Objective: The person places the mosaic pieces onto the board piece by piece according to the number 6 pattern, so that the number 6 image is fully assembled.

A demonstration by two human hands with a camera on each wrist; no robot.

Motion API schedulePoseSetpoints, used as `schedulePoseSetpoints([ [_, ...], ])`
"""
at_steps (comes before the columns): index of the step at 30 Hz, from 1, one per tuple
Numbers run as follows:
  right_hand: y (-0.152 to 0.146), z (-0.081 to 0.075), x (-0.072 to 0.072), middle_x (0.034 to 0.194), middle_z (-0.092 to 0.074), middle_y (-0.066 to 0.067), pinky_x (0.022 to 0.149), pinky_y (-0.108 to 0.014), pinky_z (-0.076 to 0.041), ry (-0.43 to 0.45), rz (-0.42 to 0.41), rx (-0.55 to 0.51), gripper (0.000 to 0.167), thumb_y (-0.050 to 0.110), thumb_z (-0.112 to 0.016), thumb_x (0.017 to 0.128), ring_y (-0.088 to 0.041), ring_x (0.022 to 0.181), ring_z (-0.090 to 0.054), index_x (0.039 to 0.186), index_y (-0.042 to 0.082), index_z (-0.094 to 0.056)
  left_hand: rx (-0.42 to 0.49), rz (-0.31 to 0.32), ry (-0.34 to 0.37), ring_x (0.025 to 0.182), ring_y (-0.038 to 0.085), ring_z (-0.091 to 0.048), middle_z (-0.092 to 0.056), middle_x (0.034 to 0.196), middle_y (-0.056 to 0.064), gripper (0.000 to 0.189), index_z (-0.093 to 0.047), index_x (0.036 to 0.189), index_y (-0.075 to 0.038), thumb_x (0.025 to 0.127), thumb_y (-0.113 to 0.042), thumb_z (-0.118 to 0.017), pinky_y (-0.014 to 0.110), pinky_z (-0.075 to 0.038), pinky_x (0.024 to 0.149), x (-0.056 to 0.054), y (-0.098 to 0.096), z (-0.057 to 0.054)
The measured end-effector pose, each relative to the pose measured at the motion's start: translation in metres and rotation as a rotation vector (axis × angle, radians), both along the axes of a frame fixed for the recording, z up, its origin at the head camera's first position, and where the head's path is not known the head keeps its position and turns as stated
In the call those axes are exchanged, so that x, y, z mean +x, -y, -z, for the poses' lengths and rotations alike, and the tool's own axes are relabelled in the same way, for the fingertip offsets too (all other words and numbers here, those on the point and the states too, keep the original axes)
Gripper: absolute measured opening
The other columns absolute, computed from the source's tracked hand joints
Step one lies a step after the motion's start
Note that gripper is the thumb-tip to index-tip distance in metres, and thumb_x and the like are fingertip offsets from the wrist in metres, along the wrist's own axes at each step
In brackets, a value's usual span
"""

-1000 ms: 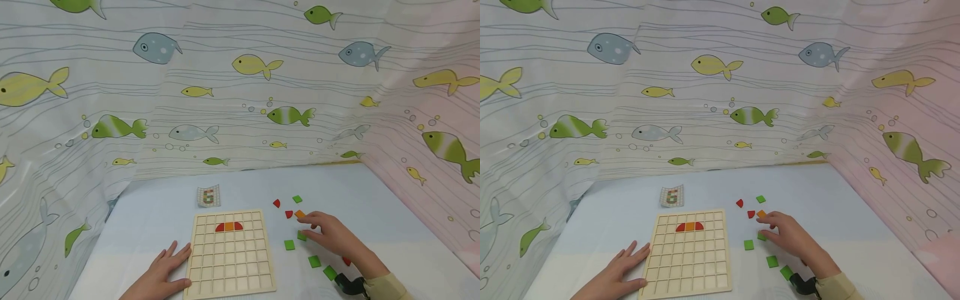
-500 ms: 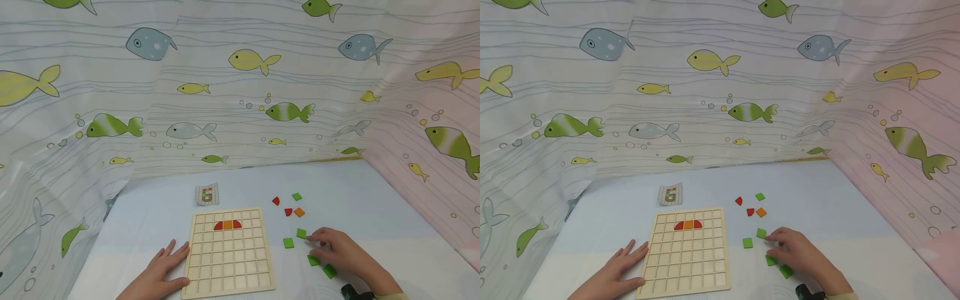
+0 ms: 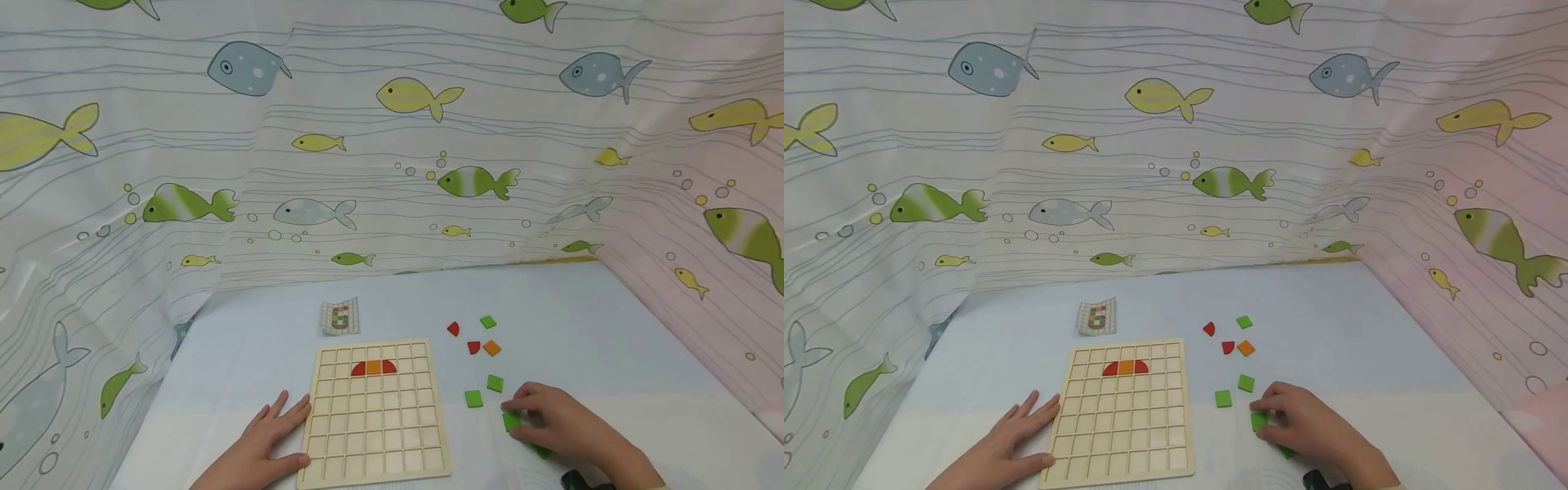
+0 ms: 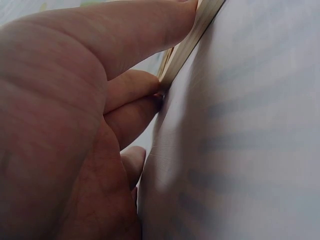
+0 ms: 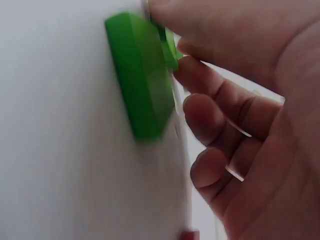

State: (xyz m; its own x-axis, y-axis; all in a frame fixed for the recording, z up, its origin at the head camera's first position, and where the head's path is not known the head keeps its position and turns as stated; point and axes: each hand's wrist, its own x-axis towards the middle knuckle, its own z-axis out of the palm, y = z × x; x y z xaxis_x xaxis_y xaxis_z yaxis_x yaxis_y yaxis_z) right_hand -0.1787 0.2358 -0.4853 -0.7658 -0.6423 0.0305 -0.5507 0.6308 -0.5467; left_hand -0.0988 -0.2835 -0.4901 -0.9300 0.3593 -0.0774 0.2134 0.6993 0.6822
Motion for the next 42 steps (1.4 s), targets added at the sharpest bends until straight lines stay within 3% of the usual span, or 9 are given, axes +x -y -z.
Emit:
schedulePoseSetpoints([
  [6, -0.002, -0.002, 0.0, 0.099, -0.055, 0.021, 0.071, -0.025, -0.05, -0.033, 0.024, 0.03, 0.025, 0.043, -0.077, 0.085, 0.001, 0.086, -0.053, 0.105, 0.028, -0.076, -0.006, -0.006, 0.009, 0.146, 0.046, -0.009, -0.038, 0.155, 0.009, 0.081, -0.044, 0.149, -0.006, 0.088, -0.053, -0.069, 0.001, 0.012, 0.098, 0.0, 0.0, 0.0],
  [10, 0.0, -0.002, 0.0, 0.098, -0.055, 0.023, 0.074, -0.026, -0.051, -0.05, 0.029, 0.04, 0.022, 0.043, -0.076, 0.087, 0.0, 0.088, -0.053, 0.105, 0.029, -0.075, -0.021, -0.002, -0.026, 0.145, 0.046, -0.011, -0.04, 0.154, 0.008, 0.08, -0.045, 0.149, -0.005, 0.088, -0.052, -0.069, 0.002, 0.011, 0.1, 0.001, 0.0, 0.001],
  [13, 0.002, -0.003, 0.0, 0.098, -0.057, 0.024, 0.075, -0.027, -0.051, -0.073, 0.036, 0.016, 0.021, 0.043, -0.075, 0.088, 0.0, 0.088, -0.055, 0.105, 0.03, -0.074, -0.025, 0.001, -0.048, 0.145, 0.047, -0.013, -0.041, 0.153, 0.008, 0.08, -0.045, 0.148, -0.005, 0.088, -0.052, -0.069, 0.003, 0.01, 0.101, 0.002, 0.0, 0.002],
  [21, 0.014, -0.011, -0.005, 0.1, -0.06, 0.023, 0.072, -0.025, -0.053, -0.13, 0.07, -0.041, 0.018, 0.033, -0.078, 0.087, -0.004, 0.088, -0.058, 0.104, 0.033, -0.072, -0.007, -0.024, -0.018, 0.145, 0.046, -0.011, -0.039, 0.154, 0.009, 0.082, -0.045, 0.149, -0.005, 0.087, -0.053, -0.069, 0.001, 0.012, 0.098, 0.003, 0.003, 0.005],
  [32, 0.048, -0.019, -0.01, 0.1, -0.062, 0.023, 0.074, -0.027, -0.054, -0.203, 0.104, -0.049, 0.022, 0.029, -0.081, 0.085, -0.006, 0.089, -0.059, 0.105, 0.03, -0.074, -0.019, -0.003, -0.037, 0.147, 0.042, -0.012, -0.038, 0.156, 0.003, 0.081, -0.044, 0.15, -0.009, 0.088, -0.056, -0.067, 0.003, 0.011, 0.1, 0.004, 0.006, 0.0],
  [42, 0.099, -0.037, -0.033, 0.096, -0.061, 0.019, 0.075, -0.026, -0.052, -0.284, 0.031, -0.019, 0.021, 0.029, -0.081, 0.084, -0.004, 0.089, -0.058, 0.104, 0.024, -0.075, 0.002, -0.009, -0.02, 0.147, 0.041, -0.01, -0.037, 0.156, 0.004, 0.082, -0.044, 0.15, -0.008, 0.087, -0.056, -0.068, 0.003, 0.012, 0.1, 0.003, 0.006, 0.003],
])
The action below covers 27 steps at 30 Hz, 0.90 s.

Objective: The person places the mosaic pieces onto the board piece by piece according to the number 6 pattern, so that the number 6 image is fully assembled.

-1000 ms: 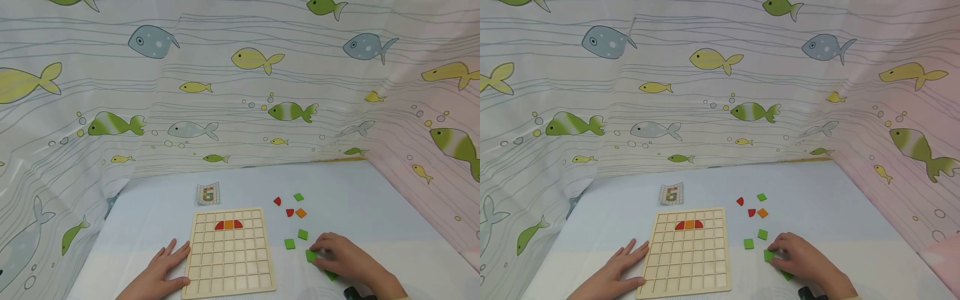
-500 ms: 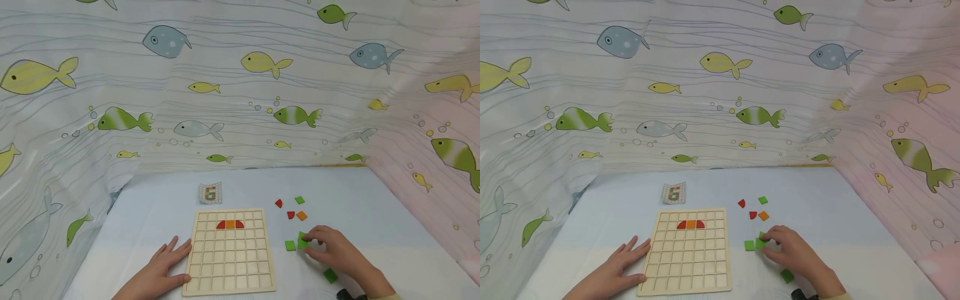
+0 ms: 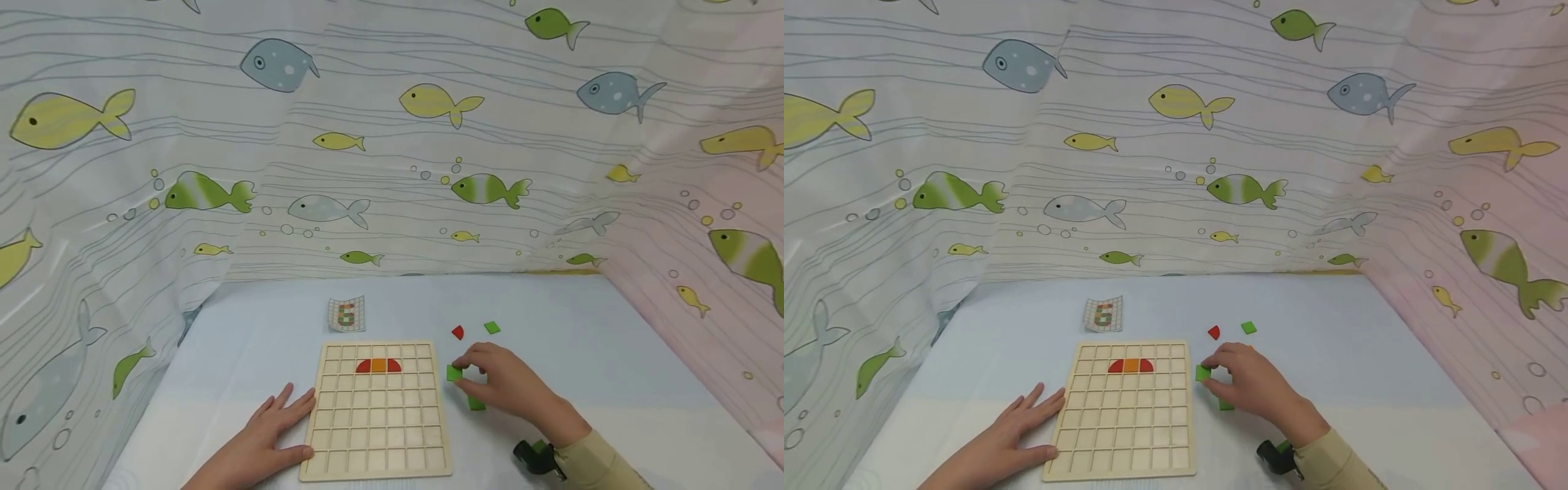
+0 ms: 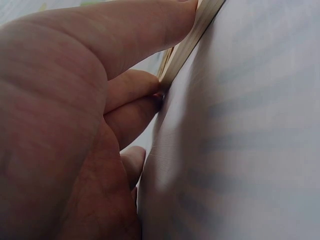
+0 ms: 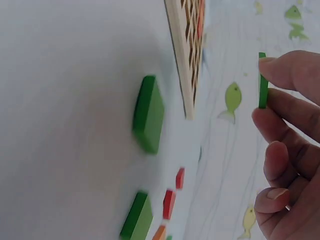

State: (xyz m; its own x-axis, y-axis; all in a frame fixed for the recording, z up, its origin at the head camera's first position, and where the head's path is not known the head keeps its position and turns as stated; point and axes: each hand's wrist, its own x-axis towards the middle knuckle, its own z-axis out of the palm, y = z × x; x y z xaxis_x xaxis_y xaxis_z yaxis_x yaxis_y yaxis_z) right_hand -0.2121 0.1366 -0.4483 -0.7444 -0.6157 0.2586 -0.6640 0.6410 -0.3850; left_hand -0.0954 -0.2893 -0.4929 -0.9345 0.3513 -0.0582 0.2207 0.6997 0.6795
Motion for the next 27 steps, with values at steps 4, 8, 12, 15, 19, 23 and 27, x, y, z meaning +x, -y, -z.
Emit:
schedulePoseSetpoints([
  [4, 0.018, -0.002, -0.007, 0.097, -0.062, 0.019, 0.076, -0.025, -0.052, -0.009, -0.02, 0.016, 0.021, 0.032, -0.079, 0.086, -0.004, 0.091, -0.059, 0.105, 0.024, -0.075, 0.006, -0.012, 0.031, 0.148, 0.041, -0.009, -0.037, 0.156, 0.004, 0.083, -0.044, 0.15, -0.009, 0.087, -0.056, -0.068, 0.003, 0.011, 0.099, 0.0, -0.001, 0.0],
  [8, 0.035, -0.003, -0.011, 0.097, -0.063, 0.017, 0.076, -0.025, -0.052, -0.037, -0.067, 0.01, 0.021, 0.032, -0.077, 0.087, -0.008, 0.09, -0.061, 0.106, 0.022, -0.076, 0.005, -0.011, 0.015, 0.147, 0.042, -0.01, -0.038, 0.156, 0.005, 0.082, -0.045, 0.149, -0.007, 0.087, -0.055, -0.069, 0.003, 0.011, 0.099, 0.001, -0.002, -0.002],
  [12, 0.052, -0.003, -0.016, 0.098, -0.064, 0.012, 0.076, -0.025, -0.052, -0.027, -0.104, 0.01, 0.022, 0.029, -0.077, 0.087, -0.011, 0.09, -0.062, 0.106, 0.019, -0.076, 0.005, -0.011, 0.005, 0.147, 0.042, -0.01, -0.038, 0.156, 0.005, 0.081, -0.045, 0.149, -0.007, 0.087, -0.054, -0.069, 0.003, 0.012, 0.099, 0.002, -0.002, -0.003],
  [15, 0.063, -0.001, -0.02, 0.099, -0.065, 0.011, 0.075, -0.023, -0.052, 0.012, -0.108, 0.029, 0.022, 0.027, -0.076, 0.088, -0.011, 0.091, -0.062, 0.107, 0.018, -0.076, 0.01, -0.011, 0.013, 0.147, 0.042, -0.009, -0.037, 0.156, 0.005, 0.081, -0.045, 0.149, -0.007, 0.087, -0.054, -0.069, 0.005, 0.011, 0.099, 0.002, -0.002, -0.003],
  [19, 0.076, 0.001, -0.024, 0.098, -0.064, 0.012, 0.076, -0.023, -0.052, 0.035, -0.105, 0.057, 0.023, 0.029, -0.075, 0.088, -0.011, 0.091, -0.062, 0.107, 0.017, -0.076, 0.019, -0.009, 0.036, 0.148, 0.04, -0.007, -0.036, 0.156, 0.005, 0.083, -0.044, 0.15, -0.007, 0.087, -0.055, -0.069, 0.006, 0.011, 0.098, 0.0, -0.003, -0.003],
  [23, 0.09, 0.001, -0.025, 0.098, -0.065, 0.011, 0.078, -0.025, -0.051, 0.027, -0.121, 0.086, 0.023, 0.032, -0.074, 0.088, -0.01, 0.091, -0.061, 0.107, 0.018, -0.076, 0.024, -0.018, 0.055, 0.149, 0.039, -0.006, -0.036, 0.156, 0.005, 0.084, -0.043, 0.15, -0.007, 0.086, -0.055, -0.069, 0.01, 0.01, 0.1, -0.001, -0.004, -0.004],
  [27, 0.104, 0.002, -0.025, 0.098, -0.065, 0.009, 0.079, -0.023, -0.051, 0.033, -0.146, 0.112, 0.022, 0.029, -0.073, 0.088, -0.009, 0.093, -0.059, 0.107, 0.018, -0.077, 0.018, -0.023, 0.059, 0.148, 0.039, -0.006, -0.036, 0.156, 0.005, 0.084, -0.043, 0.15, -0.006, 0.086, -0.055, -0.069, 0.01, 0.01, 0.1, 0.0, -0.004, -0.004],
])
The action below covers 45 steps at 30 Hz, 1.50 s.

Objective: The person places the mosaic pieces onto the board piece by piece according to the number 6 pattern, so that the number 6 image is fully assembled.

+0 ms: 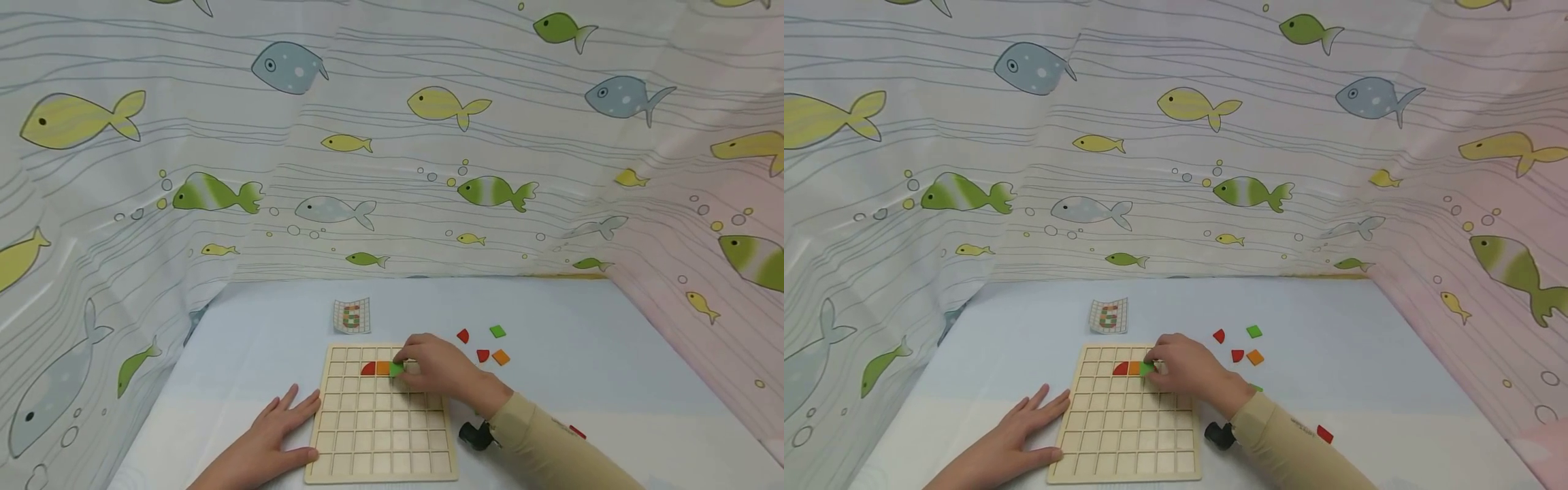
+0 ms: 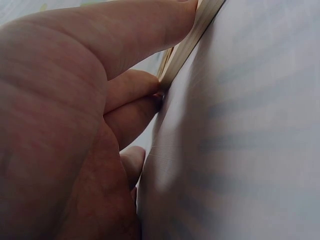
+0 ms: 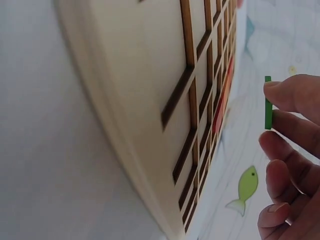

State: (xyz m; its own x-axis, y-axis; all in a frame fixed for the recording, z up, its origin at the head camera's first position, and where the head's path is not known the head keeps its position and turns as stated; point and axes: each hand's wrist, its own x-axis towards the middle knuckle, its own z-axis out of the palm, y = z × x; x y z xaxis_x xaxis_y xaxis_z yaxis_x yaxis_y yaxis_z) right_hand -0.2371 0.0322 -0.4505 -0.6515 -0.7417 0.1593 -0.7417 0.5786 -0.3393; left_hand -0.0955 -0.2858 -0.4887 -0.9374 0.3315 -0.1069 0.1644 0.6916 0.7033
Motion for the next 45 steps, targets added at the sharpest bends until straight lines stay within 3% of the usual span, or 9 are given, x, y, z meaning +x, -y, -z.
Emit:
schedulePoseSetpoints([
  [4, 0.013, 0.001, 0.001, 0.098, -0.063, 0.009, 0.077, -0.021, -0.05, -0.009, -0.024, 0.036, 0.023, 0.03, -0.075, 0.088, -0.008, 0.091, -0.056, 0.107, 0.018, -0.077, -0.004, -0.002, -0.003, 0.148, 0.041, -0.008, -0.037, 0.156, 0.005, 0.084, -0.044, 0.149, -0.006, 0.086, -0.055, -0.07, 0.03, 0.006, 0.113, 0.001, 0.0, 0.0],
  [8, 0.023, 0.001, 0.003, 0.097, -0.063, 0.009, 0.073, -0.019, -0.049, -0.016, -0.036, 0.063, 0.024, 0.032, -0.075, 0.089, -0.007, 0.089, -0.053, 0.108, 0.019, -0.077, 0.0, -0.001, -0.001, 0.148, 0.041, -0.008, -0.036, 0.156, 0.006, 0.084, -0.044, 0.149, -0.006, 0.086, -0.055, -0.069, 0.061, -0.002, 0.111, 0.001, 0.0, -0.001],
  [12, 0.029, 0.002, 0.003, 0.095, -0.062, 0.01, 0.068, -0.017, -0.047, -0.013, -0.039, 0.055, 0.021, 0.03, -0.073, 0.09, -0.005, 0.085, -0.051, 0.108, 0.02, -0.077, 0.008, 0.007, 0.007, 0.148, 0.04, -0.007, -0.035, 0.157, 0.005, 0.084, -0.042, 0.15, -0.006, 0.087, -0.056, -0.068, 0.057, 0.0, 0.111, 0.0, 0.0, -0.001],
  [19, 0.04, 0.004, 0.004, 0.092, -0.061, 0.013, 0.069, -0.016, -0.045, -0.029, -0.052, 0.079, 0.015, 0.029, -0.072, 0.09, -0.004, 0.083, -0.051, 0.102, 0.022, -0.077, 0.01, 0.019, -0.021, 0.148, 0.038, -0.007, -0.036, 0.156, 0.004, 0.083, -0.043, 0.15, -0.007, 0.087, -0.055, -0.068, 0.017, 0.008, 0.104, -0.001, 0.001, 0.001],
  [24, 0.047, 0.005, 0.006, 0.09, -0.061, 0.014, 0.07, -0.017, -0.047, -0.009, -0.065, 0.093, 0.007, 0.029, -0.075, 0.089, -0.003, 0.083, -0.052, 0.094, 0.024, -0.077, 0.016, 0.018, -0.04, 0.148, 0.04, -0.008, -0.037, 0.156, 0.005, 0.082, -0.045, 0.149, -0.006, 0.087, -0.053, -0.069, 0.047, 0.0, 0.111, 0.0, 0.001, 0.001],
  [26, 0.049, 0.006, 0.007, 0.091, -0.062, 0.014, 0.07, -0.018, -0.048, -0.005, -0.068, 0.104, 0.008, 0.028, -0.076, 0.089, -0.002, 0.084, -0.053, 0.095, 0.025, -0.077, 0.014, 0.017, -0.062, 0.147, 0.041, -0.009, -0.038, 0.155, 0.005, 0.081, -0.046, 0.148, -0.005, 0.087, -0.053, -0.07, 0.046, 0.0, 0.111, 0.001, 0.001, 0.001],
  [31, 0.052, 0.009, 0.007, 0.094, -0.063, 0.015, 0.071, -0.016, -0.047, -0.006, -0.078, 0.13, 0.018, 0.031, -0.078, 0.087, -0.001, 0.085, -0.055, 0.104, 0.025, -0.078, 0.004, 0.016, -0.105, 0.147, 0.043, -0.012, -0.04, 0.155, 0.005, 0.08, -0.048, 0.147, -0.005, 0.086, -0.053, -0.07, 0.021, 0.006, 0.106, 0.002, 0.001, 0.002],
  [37, 0.055, 0.01, 0.009, 0.098, -0.064, 0.013, 0.075, -0.015, -0.048, 0.039, -0.106, 0.115, 0.02, 0.03, -0.077, 0.089, 0.001, 0.088, -0.057, 0.107, 0.022, -0.078, -0.004, 0.017, -0.063, 0.147, 0.043, -0.01, -0.038, 0.156, 0.005, 0.081, -0.046, 0.148, -0.005, 0.087, -0.054, -0.069, 0.06, -0.003, 0.11, 0.001, 0.002, 0.002],
  [45, 0.056, 0.011, 0.009, 0.089, -0.057, 0.012, 0.07, -0.016, -0.045, 0.007, -0.127, 0.158, 0.01, 0.03, -0.074, 0.091, -0.001, 0.078, -0.051, 0.098, 0.024, -0.078, -0.004, 0.025, -0.041, 0.147, 0.043, -0.008, -0.036, 0.156, 0.006, 0.082, -0.044, 0.149, -0.005, 0.088, -0.055, -0.067, 0.065, -0.003, 0.109, 0.001, 0.003, 0.0],
])
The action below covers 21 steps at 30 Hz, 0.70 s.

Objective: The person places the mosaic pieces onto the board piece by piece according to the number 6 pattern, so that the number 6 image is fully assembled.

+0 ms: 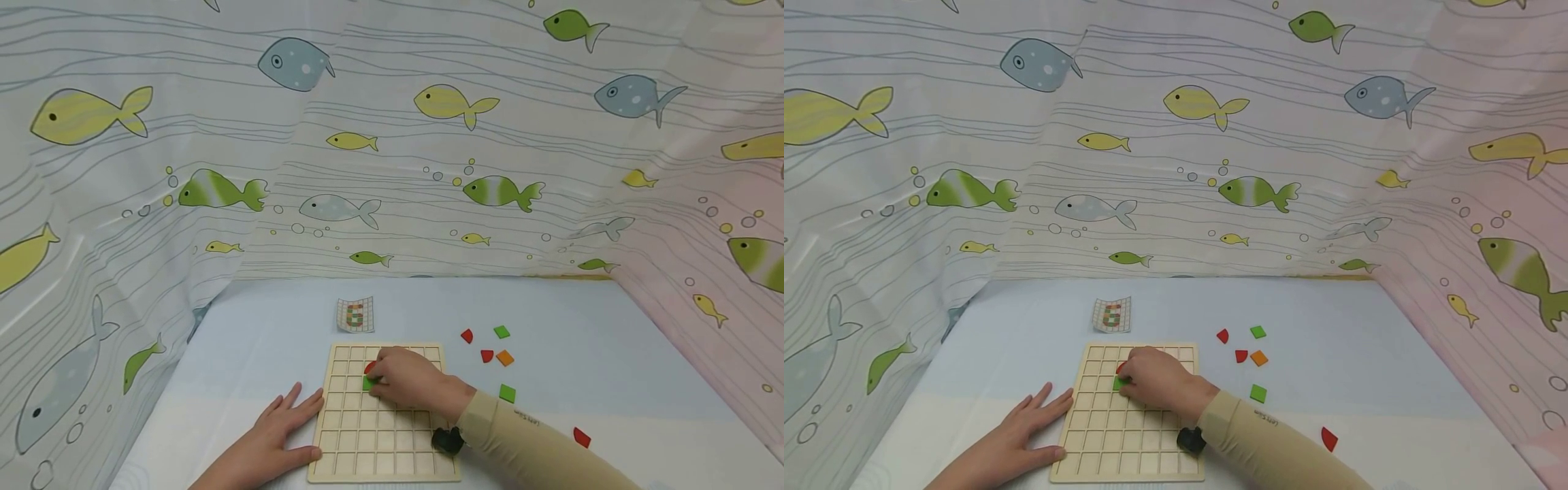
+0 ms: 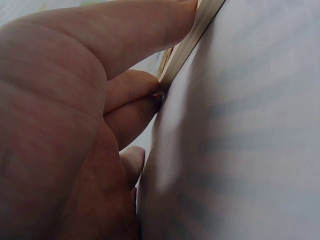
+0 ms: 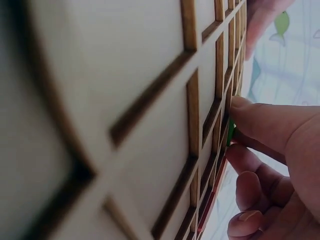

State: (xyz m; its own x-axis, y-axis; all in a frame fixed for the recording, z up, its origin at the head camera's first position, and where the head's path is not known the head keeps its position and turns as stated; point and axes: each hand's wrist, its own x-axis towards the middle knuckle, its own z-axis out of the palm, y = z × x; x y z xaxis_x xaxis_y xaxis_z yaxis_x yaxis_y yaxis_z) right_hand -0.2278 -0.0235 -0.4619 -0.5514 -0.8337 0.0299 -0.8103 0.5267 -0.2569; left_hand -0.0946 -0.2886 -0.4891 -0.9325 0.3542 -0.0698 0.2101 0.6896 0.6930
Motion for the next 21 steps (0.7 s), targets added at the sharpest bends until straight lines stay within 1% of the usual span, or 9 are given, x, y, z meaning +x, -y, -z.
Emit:
schedulePoseSetpoints([
  [3, -0.002, 0.0, 0.0, 0.092, -0.059, 0.011, 0.071, -0.015, -0.045, -0.01, -0.005, 0.007, 0.016, 0.03, -0.074, 0.092, -0.001, 0.08, -0.051, 0.105, 0.023, -0.078, 0.001, 0.002, 0.001, 0.147, 0.044, -0.008, -0.036, 0.156, 0.007, 0.082, -0.044, 0.149, -0.004, 0.088, -0.055, -0.067, 0.065, -0.003, 0.109, 0.0, 0.0, 0.0],
  [7, -0.006, -0.001, 0.001, 0.098, -0.064, 0.011, 0.076, -0.016, -0.047, -0.008, -0.011, 0.002, 0.023, 0.03, -0.073, 0.092, -0.001, 0.086, -0.055, 0.112, 0.022, -0.077, 0.003, -0.002, 0.009, 0.147, 0.044, -0.008, -0.036, 0.156, 0.007, 0.083, -0.044, 0.149, -0.005, 0.088, -0.055, -0.067, 0.065, -0.002, 0.109, 0.0, -0.001, -0.001],
  [10, -0.014, -0.003, 0.001, 0.102, -0.065, 0.011, 0.078, -0.017, -0.047, 0.024, 0.0, -0.019, 0.023, 0.028, -0.072, 0.092, -0.002, 0.091, -0.056, 0.114, 0.021, -0.076, 0.003, -0.008, 0.015, 0.147, 0.043, -0.007, -0.035, 0.157, 0.006, 0.083, -0.043, 0.149, -0.005, 0.088, -0.056, -0.067, 0.065, -0.002, 0.11, -0.001, -0.002, -0.001],
  [13, -0.024, -0.005, 0.001, 0.103, -0.063, 0.011, 0.079, -0.018, -0.048, 0.056, 0.021, -0.047, 0.024, 0.026, -0.07, 0.093, -0.001, 0.091, -0.056, 0.116, 0.021, -0.075, 0.004, -0.012, 0.018, 0.148, 0.042, -0.007, -0.035, 0.157, 0.005, 0.083, -0.044, 0.149, -0.005, 0.087, -0.056, -0.068, 0.064, -0.002, 0.11, 0.0, -0.002, -0.001],
  [14, -0.027, -0.007, 0.001, 0.103, -0.063, 0.011, 0.078, -0.019, -0.048, 0.072, 0.031, -0.059, 0.024, 0.025, -0.07, 0.093, -0.001, 0.091, -0.056, 0.117, 0.021, -0.075, 0.005, -0.013, 0.015, 0.148, 0.042, -0.007, -0.035, 0.157, 0.005, 0.083, -0.044, 0.149, -0.005, 0.087, -0.055, -0.068, 0.062, -0.001, 0.111, 0.0, -0.002, -0.001],
  [17, -0.04, -0.009, 0.0, 0.105, -0.062, 0.011, 0.077, -0.02, -0.049, 0.107, 0.065, -0.089, 0.025, 0.025, -0.07, 0.094, -0.002, 0.09, -0.057, 0.118, 0.021, -0.074, 0.01, -0.018, 0.009, 0.148, 0.041, -0.007, -0.036, 0.157, 0.005, 0.083, -0.044, 0.149, -0.005, 0.087, -0.054, -0.069, 0.041, 0.003, 0.113, 0.001, -0.003, 0.0],
  [18, -0.044, -0.01, 0.0, 0.106, -0.062, 0.011, 0.077, -0.02, -0.05, 0.117, 0.076, -0.099, 0.025, 0.026, -0.07, 0.094, -0.003, 0.091, -0.057, 0.119, 0.021, -0.074, 0.01, -0.019, 0.008, 0.148, 0.041, -0.007, -0.036, 0.157, 0.005, 0.083, -0.044, 0.149, -0.005, 0.087, -0.054, -0.069, 0.04, 0.003, 0.112, 0.001, -0.003, 0.0],
  [21, -0.058, -0.012, -0.002, 0.11, -0.062, 0.01, 0.078, -0.021, -0.05, 0.147, 0.121, -0.115, 0.028, 0.028, -0.071, 0.093, -0.006, 0.094, -0.059, 0.12, 0.021, -0.073, 0.006, -0.025, 0.023, 0.148, 0.041, -0.007, -0.036, 0.157, 0.005, 0.084, -0.044, 0.149, -0.006, 0.086, -0.055, -0.069, 0.043, 0.004, 0.113, 0.001, -0.003, -0.001],
])
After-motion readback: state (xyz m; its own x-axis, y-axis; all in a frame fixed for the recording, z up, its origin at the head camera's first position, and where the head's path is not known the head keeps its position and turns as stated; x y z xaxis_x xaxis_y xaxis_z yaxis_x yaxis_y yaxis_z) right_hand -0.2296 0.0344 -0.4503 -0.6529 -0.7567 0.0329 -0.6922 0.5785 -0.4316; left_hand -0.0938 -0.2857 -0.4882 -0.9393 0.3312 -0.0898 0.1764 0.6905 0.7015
